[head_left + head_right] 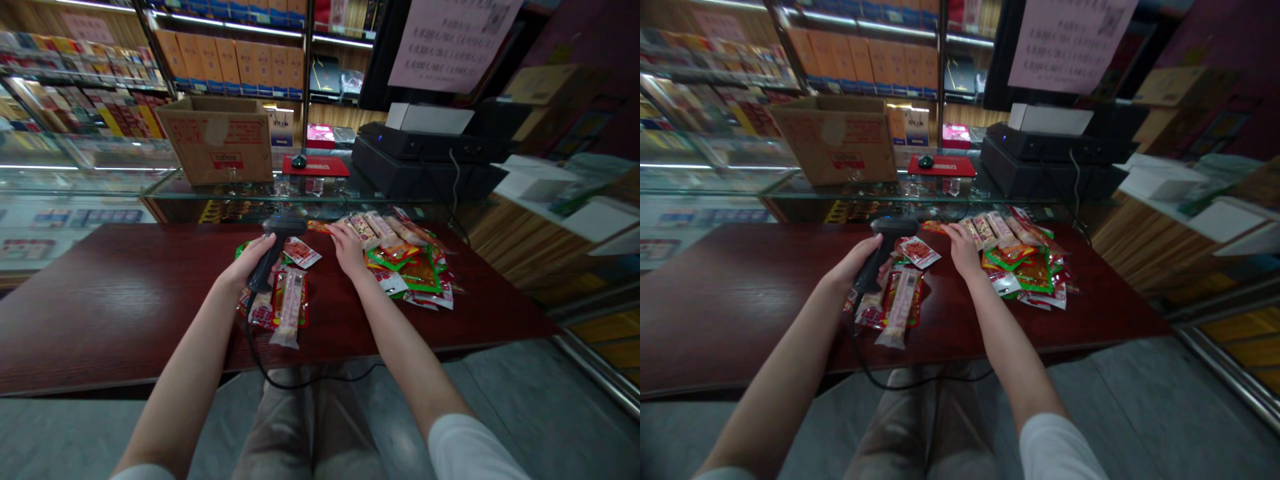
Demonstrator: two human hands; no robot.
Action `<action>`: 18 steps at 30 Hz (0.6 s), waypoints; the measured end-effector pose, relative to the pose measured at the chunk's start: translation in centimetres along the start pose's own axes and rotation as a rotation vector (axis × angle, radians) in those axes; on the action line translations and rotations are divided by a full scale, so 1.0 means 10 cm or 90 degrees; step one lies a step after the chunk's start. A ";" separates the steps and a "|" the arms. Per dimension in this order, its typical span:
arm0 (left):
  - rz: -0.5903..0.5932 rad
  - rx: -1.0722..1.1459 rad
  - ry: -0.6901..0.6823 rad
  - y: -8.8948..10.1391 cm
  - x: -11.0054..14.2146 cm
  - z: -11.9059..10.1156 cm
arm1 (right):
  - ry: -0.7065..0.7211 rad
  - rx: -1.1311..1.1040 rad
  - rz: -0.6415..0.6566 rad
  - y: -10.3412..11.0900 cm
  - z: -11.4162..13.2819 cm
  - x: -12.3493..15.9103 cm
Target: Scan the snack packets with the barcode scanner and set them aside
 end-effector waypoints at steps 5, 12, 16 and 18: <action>-0.023 0.019 0.010 0.04 -0.02 0.03 | 0.093 0.139 -0.041 0.14 0.09 -0.01; -0.018 -0.009 -0.014 0.05 -0.07 0.08 | 0.125 0.130 -0.057 0.18 0.20 0.01; -0.016 -0.010 -0.014 0.03 -0.05 0.04 | 0.163 0.120 -0.053 0.18 0.27 0.03; -0.020 0.005 -0.004 0.03 -0.03 0.03 | 0.187 0.105 -0.043 0.17 0.30 0.04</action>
Point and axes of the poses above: each hand's wrist, its own x-axis away from the middle knuckle, its own y-axis out of the back of the hand, z = x × y, the point moved 5 cm from there along -x, towards the middle knuckle, and after that the axes turned 2 degrees about -y, right-handed, at the moved point
